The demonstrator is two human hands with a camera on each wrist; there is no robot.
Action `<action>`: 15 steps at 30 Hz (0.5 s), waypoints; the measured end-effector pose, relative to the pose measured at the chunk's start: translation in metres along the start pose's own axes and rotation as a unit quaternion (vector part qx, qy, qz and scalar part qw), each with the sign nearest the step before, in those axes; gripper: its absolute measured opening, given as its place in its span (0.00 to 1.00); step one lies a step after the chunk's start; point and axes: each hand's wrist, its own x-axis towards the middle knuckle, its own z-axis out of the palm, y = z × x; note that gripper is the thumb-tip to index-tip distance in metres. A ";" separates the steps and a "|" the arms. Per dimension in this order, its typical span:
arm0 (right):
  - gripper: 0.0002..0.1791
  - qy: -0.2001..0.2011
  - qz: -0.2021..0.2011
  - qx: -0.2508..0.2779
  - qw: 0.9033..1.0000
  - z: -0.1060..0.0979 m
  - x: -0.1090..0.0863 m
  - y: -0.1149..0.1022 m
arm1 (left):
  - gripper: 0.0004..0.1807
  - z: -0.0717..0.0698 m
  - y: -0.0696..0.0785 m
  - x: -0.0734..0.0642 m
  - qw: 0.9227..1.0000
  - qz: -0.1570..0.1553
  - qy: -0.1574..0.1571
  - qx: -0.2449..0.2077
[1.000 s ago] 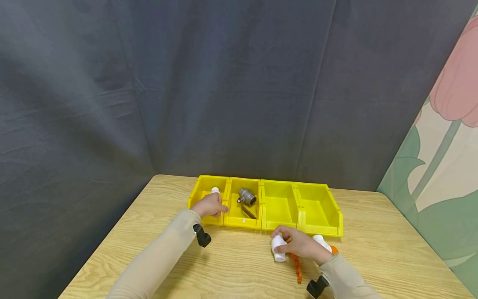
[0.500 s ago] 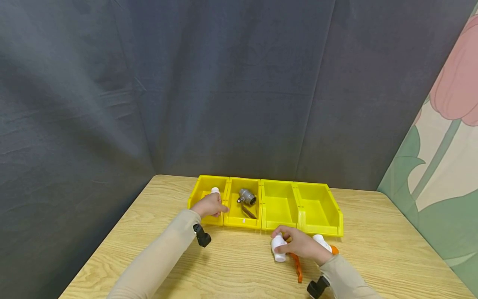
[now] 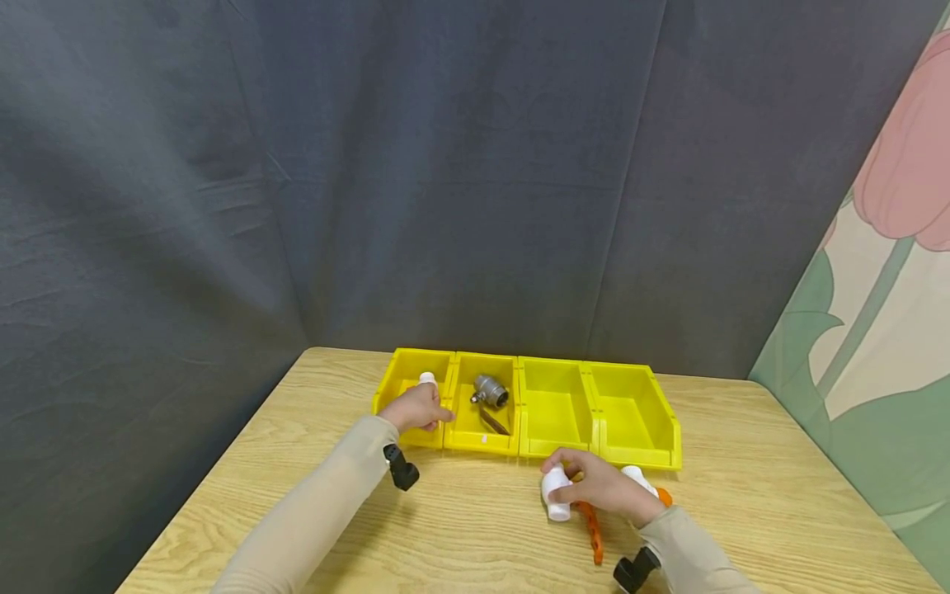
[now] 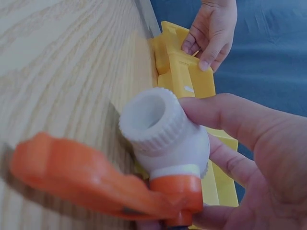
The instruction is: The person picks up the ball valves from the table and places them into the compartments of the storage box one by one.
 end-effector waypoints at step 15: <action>0.21 0.032 0.019 -0.013 0.999 -0.021 0.008 -0.028 | 0.19 0.000 -0.001 0.001 1.000 0.005 -0.003 0.003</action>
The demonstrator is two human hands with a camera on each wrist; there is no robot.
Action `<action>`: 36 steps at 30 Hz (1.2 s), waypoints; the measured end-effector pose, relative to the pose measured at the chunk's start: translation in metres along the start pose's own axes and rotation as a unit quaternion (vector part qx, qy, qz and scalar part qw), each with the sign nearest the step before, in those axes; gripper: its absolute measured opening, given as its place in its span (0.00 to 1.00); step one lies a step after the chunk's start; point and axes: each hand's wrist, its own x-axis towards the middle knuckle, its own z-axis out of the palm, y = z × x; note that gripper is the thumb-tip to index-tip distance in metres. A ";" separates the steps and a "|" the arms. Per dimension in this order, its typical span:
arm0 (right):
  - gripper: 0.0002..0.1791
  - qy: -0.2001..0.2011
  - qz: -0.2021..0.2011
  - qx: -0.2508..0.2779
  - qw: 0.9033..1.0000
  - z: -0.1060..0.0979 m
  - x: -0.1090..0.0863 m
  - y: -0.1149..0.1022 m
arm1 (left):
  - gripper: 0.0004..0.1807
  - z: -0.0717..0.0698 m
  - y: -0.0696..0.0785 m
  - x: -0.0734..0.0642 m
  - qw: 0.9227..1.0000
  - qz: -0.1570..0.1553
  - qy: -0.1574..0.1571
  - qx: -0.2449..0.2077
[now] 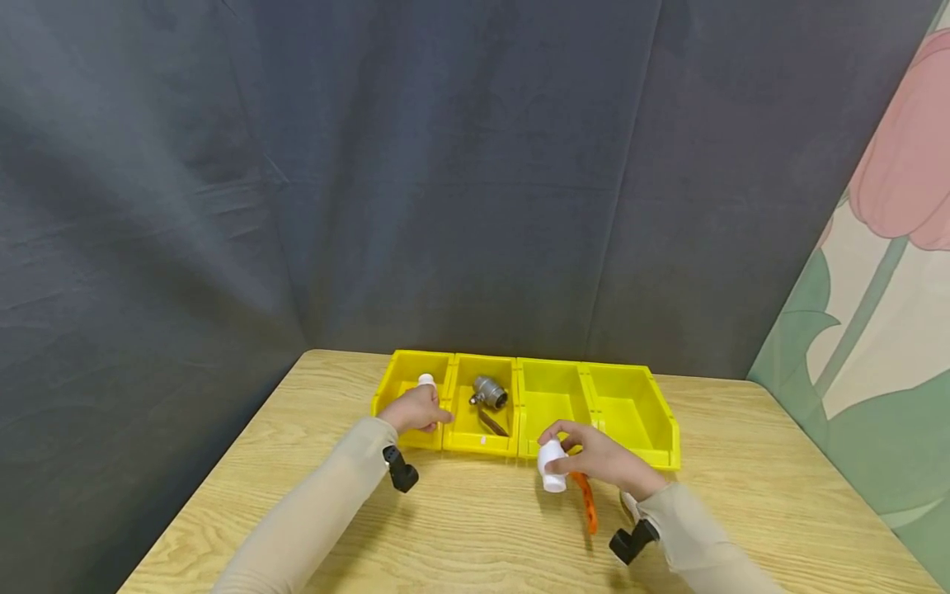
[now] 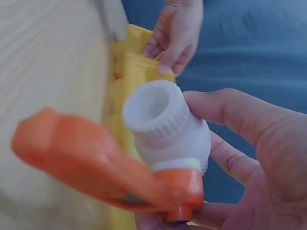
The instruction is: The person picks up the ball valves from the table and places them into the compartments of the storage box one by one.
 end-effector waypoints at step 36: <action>0.29 0.125 0.070 0.108 0.984 -0.059 0.072 -0.018 | 0.18 -0.001 0.002 -0.003 1.000 -0.001 -0.002 -0.020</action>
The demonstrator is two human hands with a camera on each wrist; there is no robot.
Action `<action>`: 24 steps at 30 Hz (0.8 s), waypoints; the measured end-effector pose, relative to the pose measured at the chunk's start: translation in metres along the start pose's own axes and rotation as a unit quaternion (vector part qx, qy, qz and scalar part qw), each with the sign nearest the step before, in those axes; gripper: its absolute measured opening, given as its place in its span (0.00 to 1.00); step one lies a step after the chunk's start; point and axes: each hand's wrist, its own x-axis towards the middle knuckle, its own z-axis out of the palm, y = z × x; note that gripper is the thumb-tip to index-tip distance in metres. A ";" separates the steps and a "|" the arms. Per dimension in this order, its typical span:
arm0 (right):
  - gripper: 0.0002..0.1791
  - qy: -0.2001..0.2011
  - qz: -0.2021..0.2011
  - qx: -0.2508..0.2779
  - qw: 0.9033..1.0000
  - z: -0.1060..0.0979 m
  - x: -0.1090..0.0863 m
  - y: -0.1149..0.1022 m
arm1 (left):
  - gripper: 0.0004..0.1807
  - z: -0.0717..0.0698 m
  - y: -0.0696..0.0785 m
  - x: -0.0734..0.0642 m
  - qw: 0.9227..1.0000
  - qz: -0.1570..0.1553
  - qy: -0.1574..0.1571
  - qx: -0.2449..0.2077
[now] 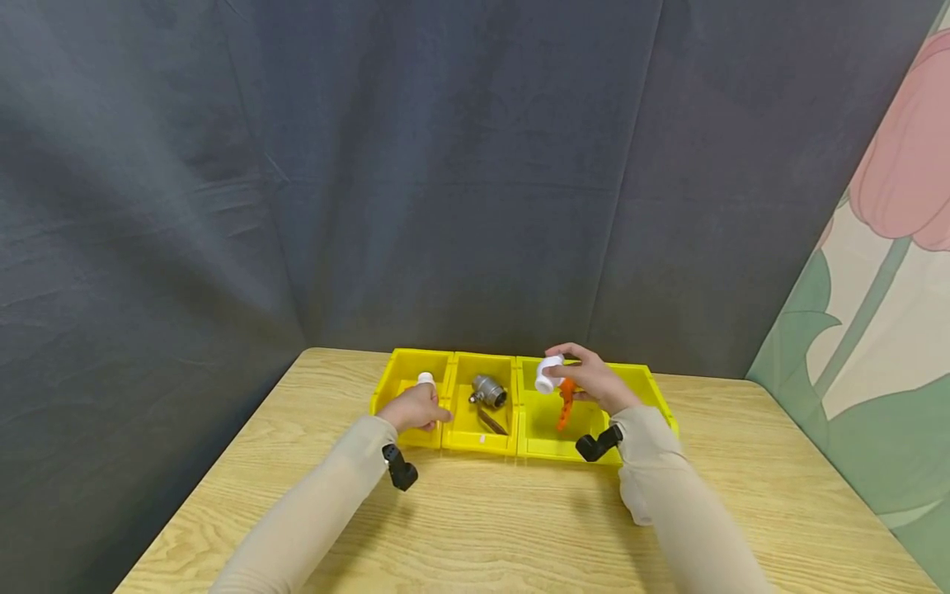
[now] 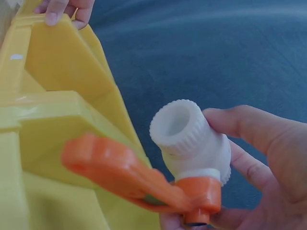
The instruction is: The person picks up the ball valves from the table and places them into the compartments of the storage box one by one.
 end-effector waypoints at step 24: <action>0.26 0.029 0.018 0.035 0.999 0.015 0.022 0.020 | 0.18 0.002 -0.001 0.004 1.000 0.004 0.006 0.023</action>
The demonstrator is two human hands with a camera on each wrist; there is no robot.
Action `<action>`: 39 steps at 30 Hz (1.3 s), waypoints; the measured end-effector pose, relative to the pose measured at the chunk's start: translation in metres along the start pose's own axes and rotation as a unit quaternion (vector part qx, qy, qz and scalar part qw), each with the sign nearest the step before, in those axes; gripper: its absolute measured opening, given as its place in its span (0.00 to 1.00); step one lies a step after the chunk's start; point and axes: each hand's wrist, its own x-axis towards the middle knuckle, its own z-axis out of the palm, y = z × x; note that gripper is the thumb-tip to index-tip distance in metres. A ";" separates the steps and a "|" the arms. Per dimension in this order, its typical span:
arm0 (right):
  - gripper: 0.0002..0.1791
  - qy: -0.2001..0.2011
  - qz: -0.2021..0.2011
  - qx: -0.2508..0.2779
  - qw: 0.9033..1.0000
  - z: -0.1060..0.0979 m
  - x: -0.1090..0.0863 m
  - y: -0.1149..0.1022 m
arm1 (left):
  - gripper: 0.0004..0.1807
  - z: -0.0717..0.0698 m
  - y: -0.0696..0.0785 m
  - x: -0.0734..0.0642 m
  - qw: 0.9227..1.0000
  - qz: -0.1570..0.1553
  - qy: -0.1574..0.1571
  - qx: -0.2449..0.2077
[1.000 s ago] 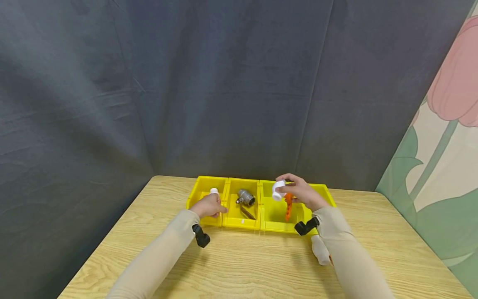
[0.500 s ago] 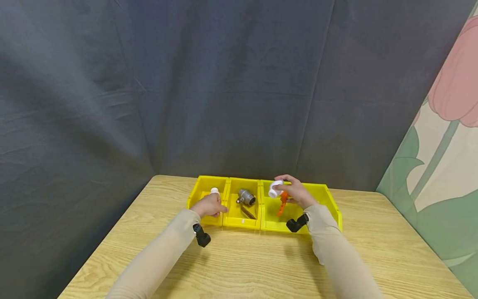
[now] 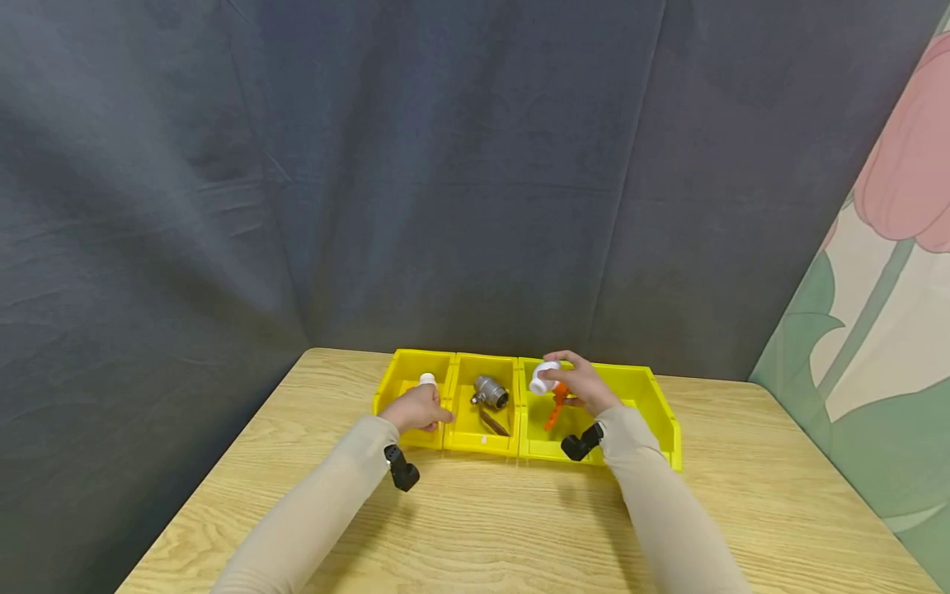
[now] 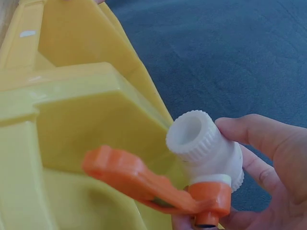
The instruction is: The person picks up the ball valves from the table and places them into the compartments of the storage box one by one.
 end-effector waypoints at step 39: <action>0.27 0.027 0.026 0.059 0.998 0.023 0.015 0.023 | 0.18 0.000 0.003 -0.004 1.000 -0.008 -0.001 0.005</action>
